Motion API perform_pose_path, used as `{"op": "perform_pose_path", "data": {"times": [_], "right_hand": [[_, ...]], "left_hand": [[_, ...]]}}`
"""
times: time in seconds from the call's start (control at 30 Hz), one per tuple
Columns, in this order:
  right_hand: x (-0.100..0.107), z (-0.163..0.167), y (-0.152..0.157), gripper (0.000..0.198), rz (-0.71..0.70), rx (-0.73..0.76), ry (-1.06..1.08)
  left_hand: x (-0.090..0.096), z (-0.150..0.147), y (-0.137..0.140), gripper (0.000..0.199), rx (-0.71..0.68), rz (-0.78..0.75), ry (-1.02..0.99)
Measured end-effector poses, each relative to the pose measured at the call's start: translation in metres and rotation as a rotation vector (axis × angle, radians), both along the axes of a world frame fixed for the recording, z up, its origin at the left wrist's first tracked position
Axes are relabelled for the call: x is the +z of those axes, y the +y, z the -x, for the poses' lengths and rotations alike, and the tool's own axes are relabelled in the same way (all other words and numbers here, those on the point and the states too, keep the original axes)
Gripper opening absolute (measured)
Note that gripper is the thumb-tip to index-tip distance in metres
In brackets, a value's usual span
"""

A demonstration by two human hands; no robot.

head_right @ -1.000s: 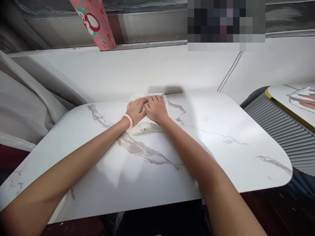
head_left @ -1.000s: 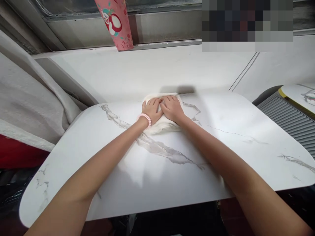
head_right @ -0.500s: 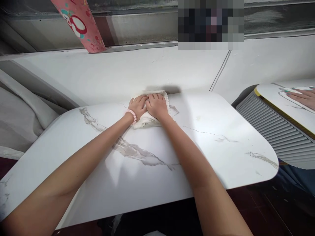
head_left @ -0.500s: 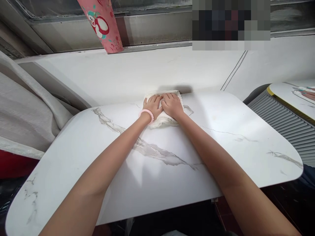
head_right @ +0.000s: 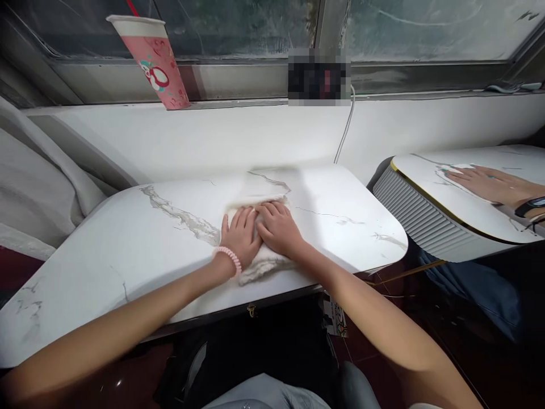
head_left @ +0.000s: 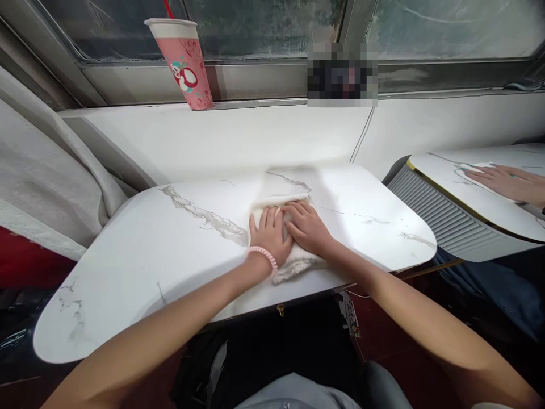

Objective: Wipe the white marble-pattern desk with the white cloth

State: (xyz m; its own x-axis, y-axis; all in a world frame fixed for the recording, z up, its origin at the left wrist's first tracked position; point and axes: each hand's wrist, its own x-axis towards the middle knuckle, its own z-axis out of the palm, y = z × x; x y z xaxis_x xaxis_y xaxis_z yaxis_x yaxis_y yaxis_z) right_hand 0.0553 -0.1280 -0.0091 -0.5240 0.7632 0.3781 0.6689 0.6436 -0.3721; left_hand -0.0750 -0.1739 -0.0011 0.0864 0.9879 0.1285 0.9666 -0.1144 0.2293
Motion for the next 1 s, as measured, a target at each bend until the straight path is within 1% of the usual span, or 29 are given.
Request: {"op": "perform_pose_path", "data": {"times": [0.1, 0.2, 0.27, 0.37, 0.5, 0.67, 0.87, 1.0], "right_hand": [[0.003, -0.021, -0.036, 0.039, 0.013, -0.020, 0.004], [0.005, -0.040, -0.058, 0.039, 0.021, -0.037, 0.016], [0.006, -0.052, -0.062, 0.038, 0.028, -0.054, 0.037], [0.006, -0.064, -0.052, 0.035, 0.029, -0.078, 0.083], [0.003, -0.068, -0.021, 0.032, 0.013, -0.116, 0.121], [-0.002, -0.050, 0.036, 0.027, -0.002, -0.141, 0.164], [-0.003, -0.022, 0.108, 0.027, 0.023, -0.081, 0.158], [-0.003, -0.011, 0.149, 0.028, 0.033, -0.045, 0.203]], "left_hand": [[-0.001, -0.014, -0.027, 0.058, -0.084, -0.006, 0.025], [-0.003, -0.028, -0.042, 0.059, -0.175, -0.027, 0.021], [-0.003, -0.037, -0.042, 0.059, -0.216, -0.023, 0.012], [-0.001, -0.049, -0.030, 0.060, -0.259, 0.000, -0.007], [0.001, -0.053, 0.002, 0.059, -0.277, 0.019, -0.042], [-0.002, -0.041, 0.053, 0.055, -0.210, 0.002, -0.105], [-0.002, -0.016, 0.114, 0.053, -0.097, -0.021, -0.140], [0.001, -0.004, 0.148, 0.048, -0.050, -0.019, -0.159]]}}
